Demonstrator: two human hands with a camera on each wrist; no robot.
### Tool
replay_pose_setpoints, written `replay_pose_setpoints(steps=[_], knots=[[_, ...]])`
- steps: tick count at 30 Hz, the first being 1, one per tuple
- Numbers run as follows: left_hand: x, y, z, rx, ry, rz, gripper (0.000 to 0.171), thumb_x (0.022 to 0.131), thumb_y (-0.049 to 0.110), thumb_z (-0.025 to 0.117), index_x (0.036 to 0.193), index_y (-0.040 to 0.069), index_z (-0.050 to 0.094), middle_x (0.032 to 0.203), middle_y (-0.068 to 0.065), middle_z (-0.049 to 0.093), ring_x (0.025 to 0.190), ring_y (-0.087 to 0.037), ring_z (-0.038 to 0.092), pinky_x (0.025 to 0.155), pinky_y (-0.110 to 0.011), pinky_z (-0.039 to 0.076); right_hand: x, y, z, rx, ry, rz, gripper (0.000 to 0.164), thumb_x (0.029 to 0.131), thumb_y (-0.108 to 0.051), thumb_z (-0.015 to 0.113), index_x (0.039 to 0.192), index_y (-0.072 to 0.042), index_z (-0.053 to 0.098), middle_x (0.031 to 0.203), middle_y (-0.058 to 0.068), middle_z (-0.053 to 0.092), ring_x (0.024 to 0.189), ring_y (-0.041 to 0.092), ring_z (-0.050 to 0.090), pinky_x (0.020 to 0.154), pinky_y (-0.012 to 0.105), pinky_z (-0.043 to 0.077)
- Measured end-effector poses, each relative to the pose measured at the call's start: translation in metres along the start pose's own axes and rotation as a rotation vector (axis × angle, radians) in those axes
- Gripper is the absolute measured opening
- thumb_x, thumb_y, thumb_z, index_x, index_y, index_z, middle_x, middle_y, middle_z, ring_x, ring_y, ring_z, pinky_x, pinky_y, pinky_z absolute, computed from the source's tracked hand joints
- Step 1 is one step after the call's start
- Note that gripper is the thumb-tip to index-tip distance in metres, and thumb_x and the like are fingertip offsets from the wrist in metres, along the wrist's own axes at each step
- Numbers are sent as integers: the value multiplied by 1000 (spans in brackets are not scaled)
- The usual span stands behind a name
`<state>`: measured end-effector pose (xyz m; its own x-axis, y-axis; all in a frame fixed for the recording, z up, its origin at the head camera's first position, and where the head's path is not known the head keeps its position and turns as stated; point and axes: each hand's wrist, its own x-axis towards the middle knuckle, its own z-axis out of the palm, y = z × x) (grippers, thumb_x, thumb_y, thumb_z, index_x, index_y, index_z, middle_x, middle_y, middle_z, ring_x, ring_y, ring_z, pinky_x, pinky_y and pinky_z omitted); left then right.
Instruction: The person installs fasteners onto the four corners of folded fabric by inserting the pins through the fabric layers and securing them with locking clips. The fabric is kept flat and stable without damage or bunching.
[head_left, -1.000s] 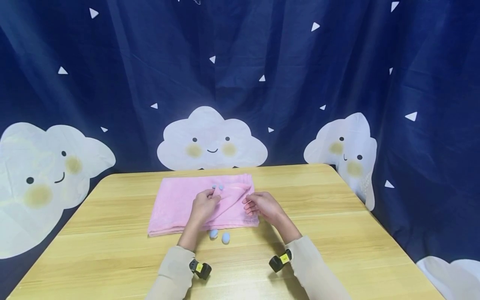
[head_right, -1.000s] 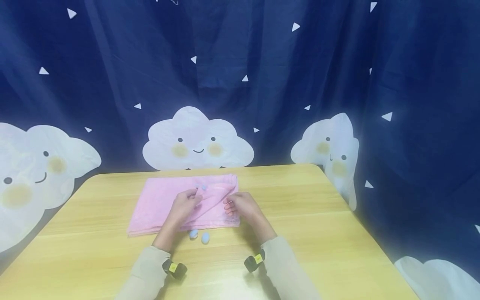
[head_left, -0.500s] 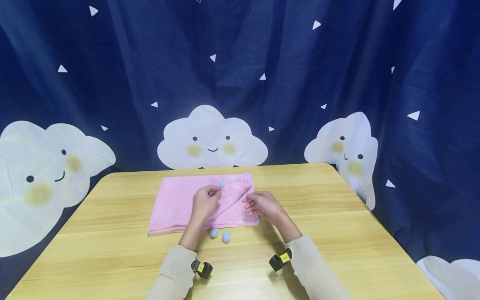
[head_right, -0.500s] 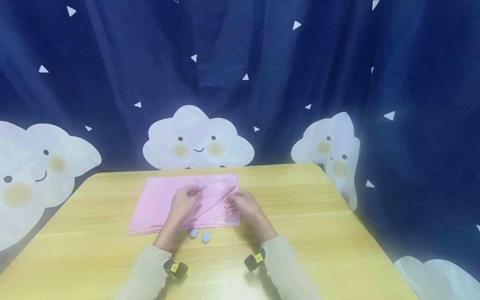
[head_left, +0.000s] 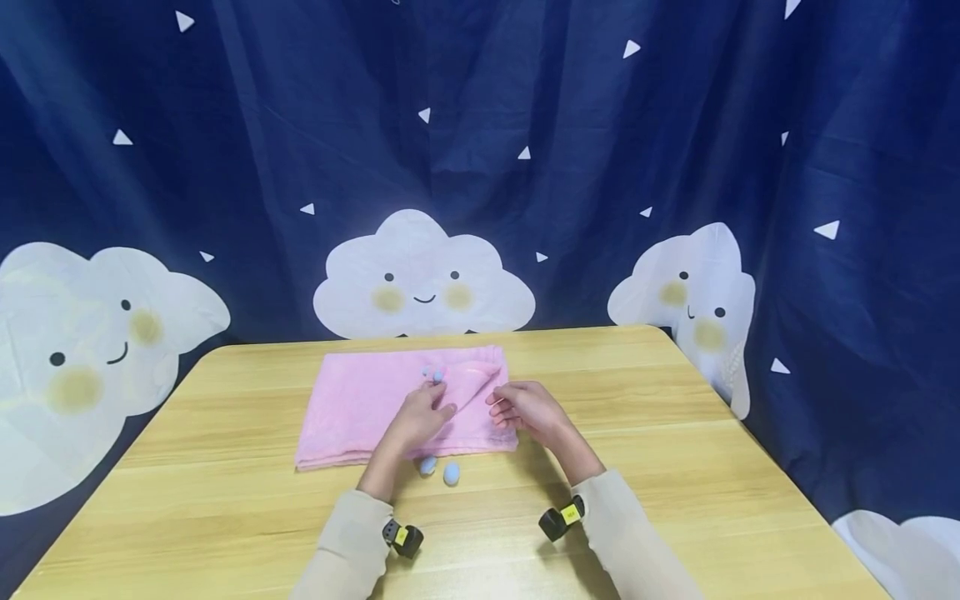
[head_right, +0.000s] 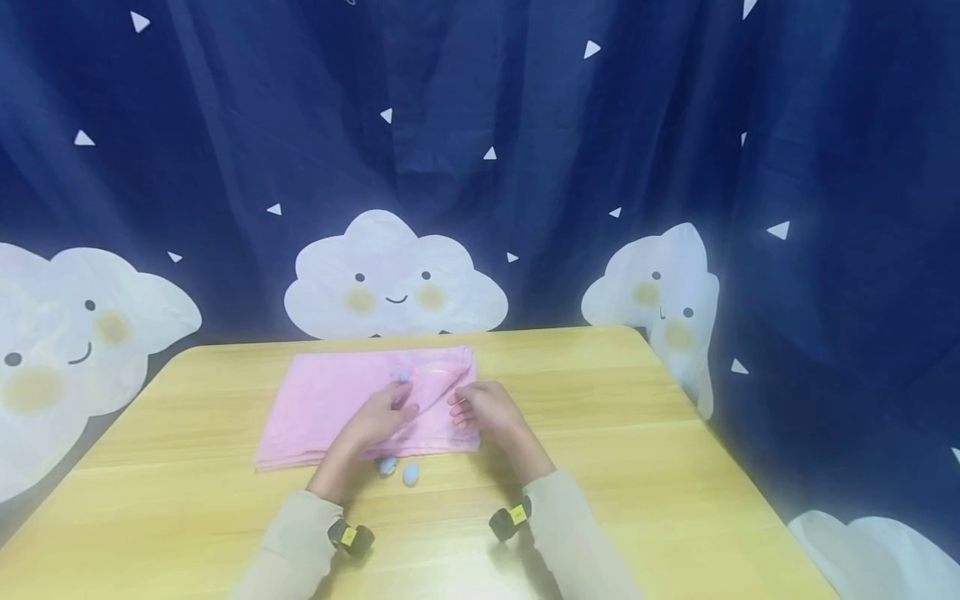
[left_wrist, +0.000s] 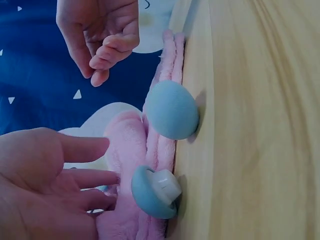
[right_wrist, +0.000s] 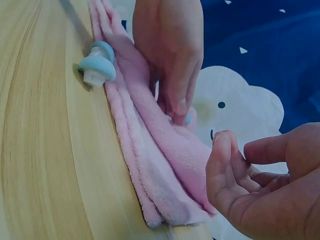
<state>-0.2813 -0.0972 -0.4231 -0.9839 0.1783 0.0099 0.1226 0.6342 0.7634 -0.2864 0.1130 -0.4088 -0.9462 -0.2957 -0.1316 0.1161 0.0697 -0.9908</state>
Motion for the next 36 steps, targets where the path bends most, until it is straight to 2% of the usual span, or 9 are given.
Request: replay_pose_setpoints(steps=[4, 7, 14, 18, 23, 25, 28, 33, 36], knots=[[-3, 1, 1, 54, -72, -5, 58, 99, 23, 55, 147, -3, 34, 154, -28, 12, 139, -44, 6, 107, -67, 12, 1, 1, -1, 8, 0, 1, 27, 100, -8, 47, 104, 16, 59, 74, 8, 62, 64, 15, 59, 62, 26, 54], [-4, 4, 3, 68, -55, -6, 55, 100, 21, 53, 146, -2, 35, 155, -27, 13, 139, -43, 7, 107, -66, 11, 1, 2, -1, 16, -5, 8, 27, 99, -8, 48, 104, 16, 59, 74, 8, 62, 64, 15, 59, 63, 26, 53], [-5, 23, 9, 20, 117, 108, 35, 90, 11, 66, 121, -3, 63, 131, -23, 55, 128, -41, 39, 106, -57, 30, 0, 1, -2, 14, -8, 5, 30, 99, -9, 48, 107, 19, 57, 75, 8, 62, 64, 15, 59, 63, 26, 53], [-8, 32, 16, 20, 73, 126, 25, 84, 11, 73, 107, 1, 69, 112, -16, 67, 100, -37, 60, 94, -53, 45, 0, 1, -3, 14, -4, 1, 29, 100, -8, 48, 107, 18, 58, 75, 9, 62, 65, 15, 59, 62, 24, 52], [-10, 33, 25, 88, 60, 153, 23, 74, 5, 79, 95, 2, 71, 91, -12, 72, 73, -27, 64, 76, -44, 54, 2, 2, -4, 19, -1, 3, 27, 99, -8, 49, 105, 17, 59, 75, 9, 62, 64, 14, 59, 60, 23, 52], [-10, 32, 27, 123, 76, 164, 22, 71, 1, 79, 91, 2, 71, 81, -8, 71, 72, -20, 64, 70, -39, 55, 2, 2, -4, 22, -5, 2, 27, 99, -7, 48, 105, 17, 59, 75, 9, 61, 64, 14, 59, 60, 23, 52], [-11, 30, 27, 158, 60, 135, 21, 67, 0, 79, 86, 4, 70, 71, -1, 66, 63, -16, 60, 63, -36, 53, -4, -5, -2, 23, -16, -1, 27, 99, -6, 47, 106, 19, 57, 75, 9, 61, 65, 15, 59, 62, 24, 52], [-11, 28, 29, 214, -16, 53, 27, 62, 3, 84, 85, 7, 69, 79, -4, 64, 68, -19, 57, 68, -37, 52, -20, -25, 3, 8, -36, 0, 30, 100, -4, 45, 110, 23, 53, 77, 11, 60, 68, 17, 58, 67, 27, 52], [-10, 24, 31, 209, -36, 36, 30, 59, 0, 82, 85, 7, 69, 80, -5, 63, 67, -19, 57, 66, -36, 52, -16, -21, 1, 6, -36, 7, 29, 100, -4, 44, 110, 23, 53, 78, 12, 60, 68, 18, 58, 68, 28, 52]])
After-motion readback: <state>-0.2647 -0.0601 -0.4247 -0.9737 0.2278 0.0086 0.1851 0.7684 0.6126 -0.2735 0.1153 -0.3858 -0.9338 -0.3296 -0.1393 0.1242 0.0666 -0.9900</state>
